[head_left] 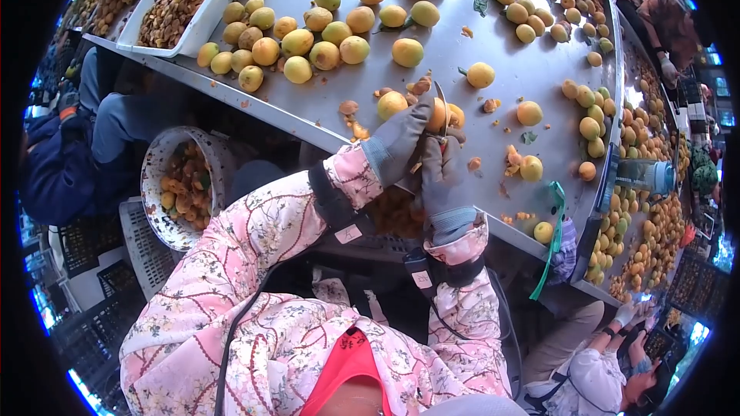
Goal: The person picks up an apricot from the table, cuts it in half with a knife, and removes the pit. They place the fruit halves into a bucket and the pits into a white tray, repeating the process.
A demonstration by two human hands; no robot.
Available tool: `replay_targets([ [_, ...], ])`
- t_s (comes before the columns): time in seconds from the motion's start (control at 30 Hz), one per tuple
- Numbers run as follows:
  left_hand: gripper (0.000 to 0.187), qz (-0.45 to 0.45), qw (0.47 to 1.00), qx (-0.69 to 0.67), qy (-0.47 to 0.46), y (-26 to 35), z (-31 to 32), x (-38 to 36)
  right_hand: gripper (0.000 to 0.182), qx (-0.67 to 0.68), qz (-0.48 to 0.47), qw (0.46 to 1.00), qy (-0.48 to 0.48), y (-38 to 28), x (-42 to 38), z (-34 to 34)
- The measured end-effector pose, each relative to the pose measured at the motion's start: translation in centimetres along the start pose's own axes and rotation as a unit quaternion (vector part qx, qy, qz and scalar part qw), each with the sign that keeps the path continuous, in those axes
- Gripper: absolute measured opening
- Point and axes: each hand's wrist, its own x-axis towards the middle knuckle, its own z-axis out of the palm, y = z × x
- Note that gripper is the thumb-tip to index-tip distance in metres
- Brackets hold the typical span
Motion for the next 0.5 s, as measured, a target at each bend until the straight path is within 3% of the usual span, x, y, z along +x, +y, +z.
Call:
replay_targets([
  [0.03,0.053,-0.003,1.000,0.013,-0.016,0.1,-0.1,-0.1,0.019,-0.084,-0.114,0.989,0.046,0.2,0.1,0.1],
  [0.1,0.052,-0.005,0.999,0.027,-0.031,1.2,0.1,-0.6,0.018,-0.074,-0.103,0.991,0.030,0.0,0.1,-0.3],
  [0.17,0.050,0.010,0.967,0.248,-0.054,3.3,0.7,-1.5,0.017,-0.065,-0.090,0.994,0.016,-1.3,0.1,-0.8],
  [0.23,0.049,-0.012,0.967,0.247,-0.056,3.9,-0.2,-1.4,0.020,-0.077,0.003,0.996,-0.043,-2.7,-0.1,-1.5],
  [0.27,0.048,-0.034,0.967,0.245,-0.056,4.0,-0.4,-1.3,0.020,-0.076,0.003,0.996,-0.042,-2.5,-0.1,-1.6],
  [0.43,0.050,0.020,0.960,0.270,-0.073,3.3,0.0,-1.3,0.021,-0.055,0.053,0.994,-0.083,-1.9,-0.4,-2.2],
  [0.5,0.051,0.038,0.973,0.222,-0.042,2.6,0.2,-1.4,0.021,-0.100,0.007,0.994,-0.050,-1.8,-0.7,-1.8],
])
